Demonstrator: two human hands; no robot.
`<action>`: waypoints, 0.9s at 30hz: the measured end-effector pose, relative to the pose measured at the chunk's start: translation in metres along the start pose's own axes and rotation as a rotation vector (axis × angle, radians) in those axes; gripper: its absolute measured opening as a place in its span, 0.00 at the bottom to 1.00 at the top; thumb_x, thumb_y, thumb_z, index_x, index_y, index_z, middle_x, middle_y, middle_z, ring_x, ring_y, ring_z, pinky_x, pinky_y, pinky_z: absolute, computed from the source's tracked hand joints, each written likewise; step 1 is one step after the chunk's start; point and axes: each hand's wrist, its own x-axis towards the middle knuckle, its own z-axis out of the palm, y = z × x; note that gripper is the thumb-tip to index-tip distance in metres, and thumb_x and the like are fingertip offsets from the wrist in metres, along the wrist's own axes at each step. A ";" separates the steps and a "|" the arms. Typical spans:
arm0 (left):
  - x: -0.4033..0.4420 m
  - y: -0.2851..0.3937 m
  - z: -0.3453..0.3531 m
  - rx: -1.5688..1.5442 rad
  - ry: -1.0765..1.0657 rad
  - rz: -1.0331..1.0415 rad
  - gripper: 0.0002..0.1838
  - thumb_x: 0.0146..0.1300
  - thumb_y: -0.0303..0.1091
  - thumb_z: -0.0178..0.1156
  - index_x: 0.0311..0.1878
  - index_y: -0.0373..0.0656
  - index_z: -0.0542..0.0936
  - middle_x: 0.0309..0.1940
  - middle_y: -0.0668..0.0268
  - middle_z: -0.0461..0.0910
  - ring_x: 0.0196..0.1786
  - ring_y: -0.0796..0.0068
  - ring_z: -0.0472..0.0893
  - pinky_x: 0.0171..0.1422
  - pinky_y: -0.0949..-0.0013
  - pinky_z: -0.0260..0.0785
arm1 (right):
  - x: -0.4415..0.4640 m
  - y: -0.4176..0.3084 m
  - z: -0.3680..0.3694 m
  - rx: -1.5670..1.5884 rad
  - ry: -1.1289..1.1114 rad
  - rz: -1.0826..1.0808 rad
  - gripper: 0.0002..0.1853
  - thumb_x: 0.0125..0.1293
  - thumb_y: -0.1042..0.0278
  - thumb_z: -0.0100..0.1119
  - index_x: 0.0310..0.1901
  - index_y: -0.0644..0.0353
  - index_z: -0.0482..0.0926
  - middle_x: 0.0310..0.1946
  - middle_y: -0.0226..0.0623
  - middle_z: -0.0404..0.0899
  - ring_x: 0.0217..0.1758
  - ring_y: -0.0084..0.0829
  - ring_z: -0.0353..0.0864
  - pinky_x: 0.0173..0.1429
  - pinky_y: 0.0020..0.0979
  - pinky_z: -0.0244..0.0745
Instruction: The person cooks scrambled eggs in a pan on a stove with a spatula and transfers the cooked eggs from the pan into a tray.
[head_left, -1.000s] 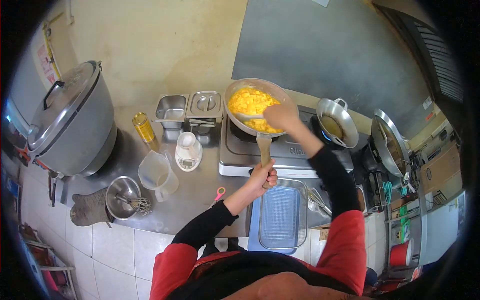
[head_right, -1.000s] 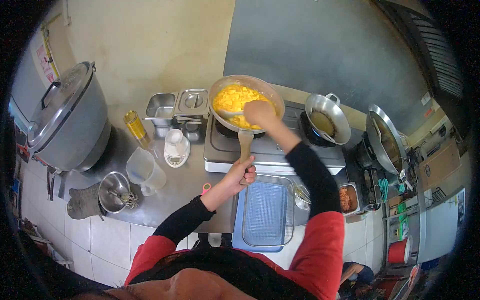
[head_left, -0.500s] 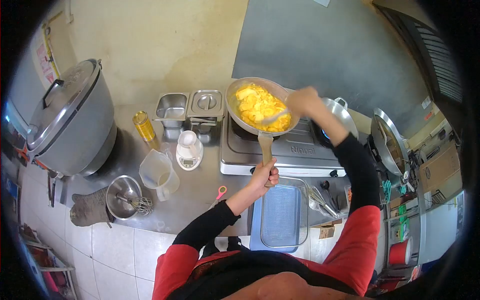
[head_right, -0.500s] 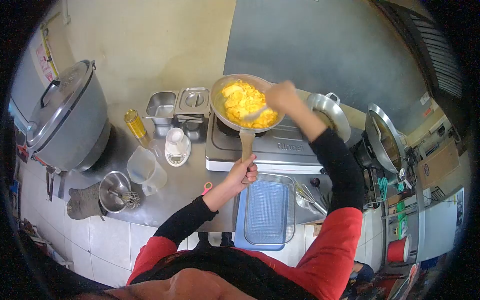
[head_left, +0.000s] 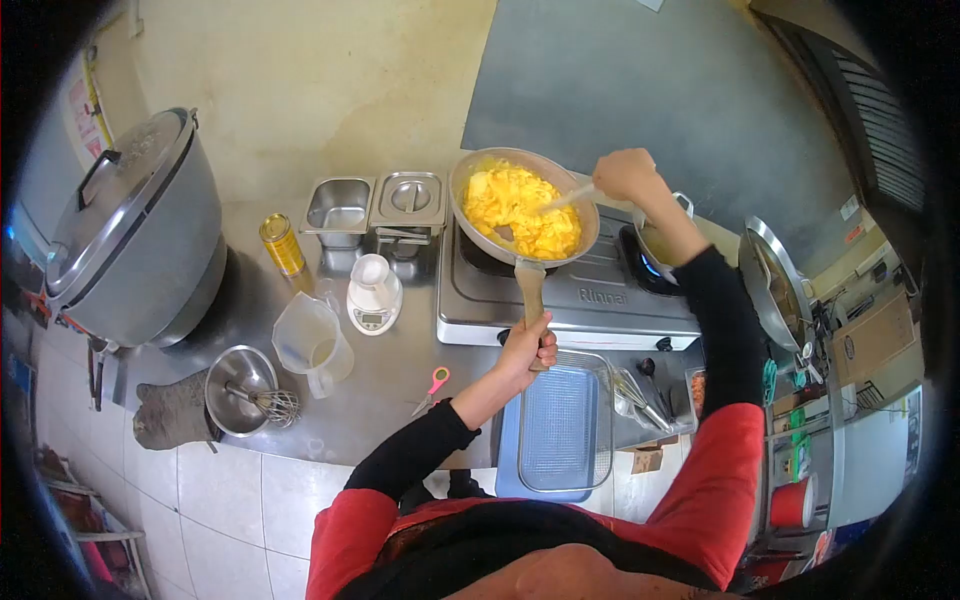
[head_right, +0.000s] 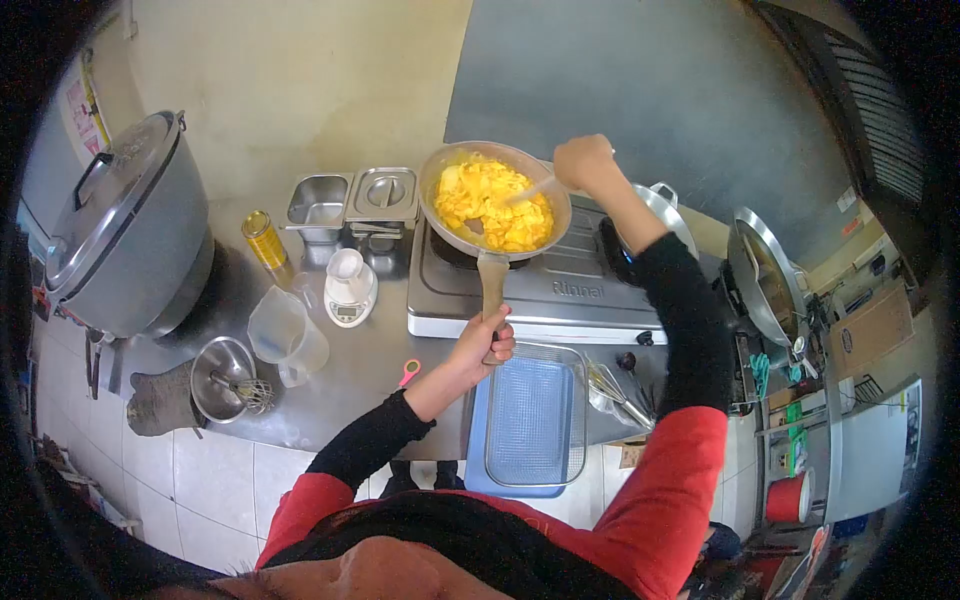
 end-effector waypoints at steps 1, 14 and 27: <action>0.001 0.000 -0.001 0.004 -0.008 -0.010 0.11 0.62 0.37 0.51 0.31 0.48 0.59 0.16 0.72 0.61 0.14 0.84 0.58 0.15 0.78 0.52 | -0.019 -0.008 -0.010 -0.053 -0.063 -0.050 0.11 0.52 0.65 0.48 0.31 0.57 0.81 0.31 0.40 0.80 0.34 0.39 0.80 0.34 0.40 0.74; 0.002 0.003 -0.006 0.006 -0.035 -0.053 0.11 0.62 0.37 0.50 0.36 0.50 0.57 0.17 0.72 0.60 0.15 0.85 0.58 0.15 0.79 0.52 | 0.033 -0.017 0.065 -0.033 0.113 0.069 0.10 0.53 0.66 0.50 0.31 0.56 0.81 0.28 0.39 0.80 0.32 0.37 0.81 0.32 0.36 0.75; 0.002 0.003 -0.006 0.001 -0.041 -0.055 0.11 0.62 0.37 0.50 0.36 0.50 0.57 0.17 0.72 0.61 0.15 0.85 0.59 0.15 0.80 0.52 | -0.046 -0.010 0.010 -0.079 -0.020 -0.046 0.10 0.54 0.66 0.49 0.31 0.56 0.81 0.30 0.38 0.80 0.34 0.35 0.81 0.32 0.35 0.74</action>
